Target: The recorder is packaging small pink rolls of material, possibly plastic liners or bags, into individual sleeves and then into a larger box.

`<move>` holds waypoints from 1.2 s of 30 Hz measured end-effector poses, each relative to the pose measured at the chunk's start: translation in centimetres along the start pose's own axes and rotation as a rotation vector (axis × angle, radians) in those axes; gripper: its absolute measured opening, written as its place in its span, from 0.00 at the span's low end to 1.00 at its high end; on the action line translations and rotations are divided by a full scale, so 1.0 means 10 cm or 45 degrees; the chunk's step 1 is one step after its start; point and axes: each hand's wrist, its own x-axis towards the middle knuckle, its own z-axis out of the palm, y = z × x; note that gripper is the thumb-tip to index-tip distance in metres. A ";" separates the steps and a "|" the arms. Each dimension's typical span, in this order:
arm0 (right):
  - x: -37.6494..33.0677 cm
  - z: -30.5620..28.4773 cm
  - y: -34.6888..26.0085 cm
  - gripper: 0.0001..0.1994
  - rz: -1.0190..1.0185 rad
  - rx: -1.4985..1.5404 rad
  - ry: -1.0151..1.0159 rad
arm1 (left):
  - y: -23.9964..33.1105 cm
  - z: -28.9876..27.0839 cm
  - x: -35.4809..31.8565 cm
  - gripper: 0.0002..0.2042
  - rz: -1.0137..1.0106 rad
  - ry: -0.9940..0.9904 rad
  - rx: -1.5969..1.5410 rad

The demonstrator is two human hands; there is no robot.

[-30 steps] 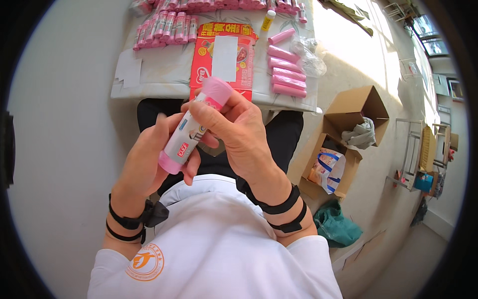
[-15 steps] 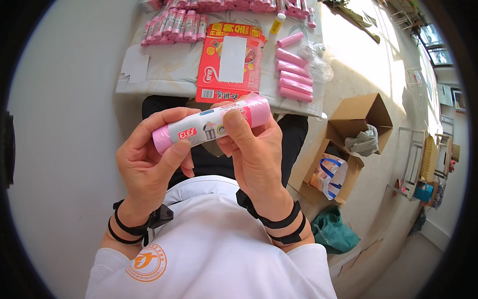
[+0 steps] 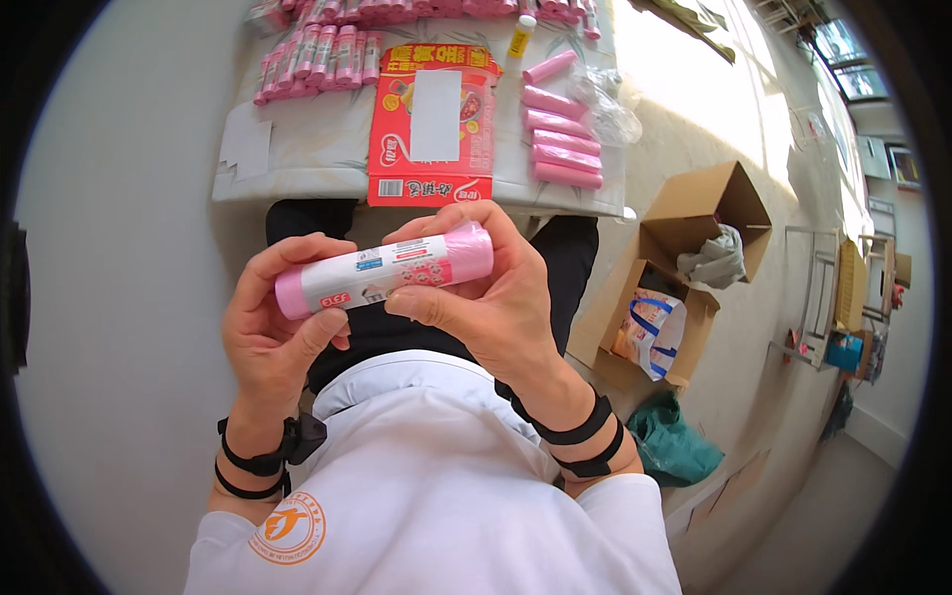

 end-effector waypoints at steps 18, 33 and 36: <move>0.01 -0.17 -0.06 0.16 0.185 -0.413 -0.015 | -0.13 -0.12 0.05 0.15 -0.187 -0.076 -0.060; 0.04 -0.23 -0.07 0.14 0.450 -0.528 -0.170 | -0.17 -0.17 0.10 0.18 -0.653 -0.333 0.134; 0.02 -0.28 -0.15 0.13 0.535 -0.338 -0.251 | -0.16 -0.27 0.10 0.18 -0.729 -0.407 -0.031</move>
